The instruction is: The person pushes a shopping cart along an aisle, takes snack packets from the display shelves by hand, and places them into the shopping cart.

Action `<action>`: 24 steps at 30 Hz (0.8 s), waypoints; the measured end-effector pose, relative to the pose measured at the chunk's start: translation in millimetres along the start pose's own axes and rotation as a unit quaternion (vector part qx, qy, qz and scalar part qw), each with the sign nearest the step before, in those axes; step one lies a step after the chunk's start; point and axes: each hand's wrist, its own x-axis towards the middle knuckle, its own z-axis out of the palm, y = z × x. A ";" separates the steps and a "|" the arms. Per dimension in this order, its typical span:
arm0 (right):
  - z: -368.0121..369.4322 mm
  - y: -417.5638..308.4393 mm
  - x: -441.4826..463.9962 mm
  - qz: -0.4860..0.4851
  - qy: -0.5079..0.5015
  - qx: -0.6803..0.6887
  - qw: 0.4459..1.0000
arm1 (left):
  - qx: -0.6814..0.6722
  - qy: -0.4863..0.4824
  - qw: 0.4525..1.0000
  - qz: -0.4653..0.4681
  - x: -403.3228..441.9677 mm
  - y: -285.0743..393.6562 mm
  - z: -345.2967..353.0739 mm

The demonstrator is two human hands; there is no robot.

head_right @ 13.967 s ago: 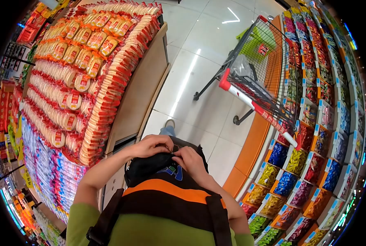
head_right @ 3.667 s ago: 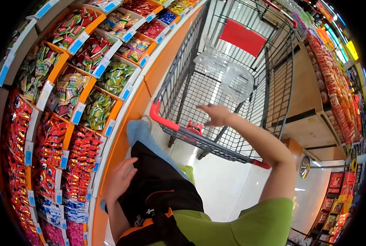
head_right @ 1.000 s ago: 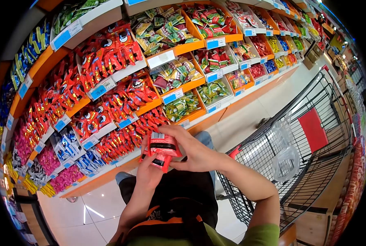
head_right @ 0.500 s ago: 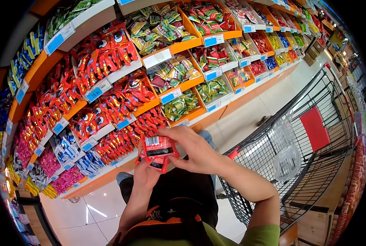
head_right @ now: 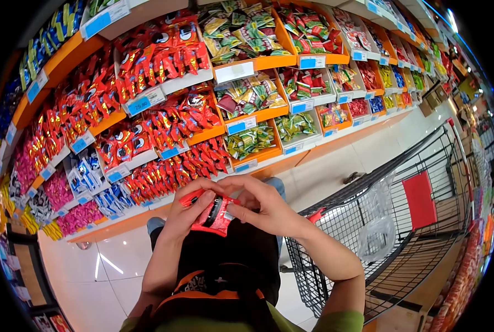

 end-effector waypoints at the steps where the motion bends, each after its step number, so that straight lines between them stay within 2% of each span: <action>1: 0.1 -1.7 -1.5 0.048 -0.005 0.044 0.998 | -0.019 0.009 1.000 -0.013 -0.4 -2.0 0.3; 2: 0.4 -2.6 -2.1 0.095 -0.010 0.087 0.992 | -0.034 0.037 0.999 -0.014 -0.4 -6.4 1.8; 4: 1.9 5.1 -2.0 0.032 0.034 0.061 0.997 | -0.065 0.091 0.994 -0.017 -2.3 -15.9 6.0; 5: 2.3 7.3 -2.2 0.000 0.057 0.047 0.997 | -0.070 0.093 0.993 -0.014 -3.8 -16.2 5.4; 11: 5.0 1.6 -2.6 0.010 0.126 0.075 0.989 | -0.075 0.063 0.995 -0.030 -18.9 -11.5 -0.8; 17: 10.6 -4.5 -2.5 -0.019 0.123 0.100 0.987 | -0.074 0.100 0.992 0.007 -18.8 -13.7 4.4; 24: 5.0 -1.5 -4.2 -0.024 0.093 0.039 0.995 | -0.057 0.090 0.994 -0.035 -22.0 -9.2 2.3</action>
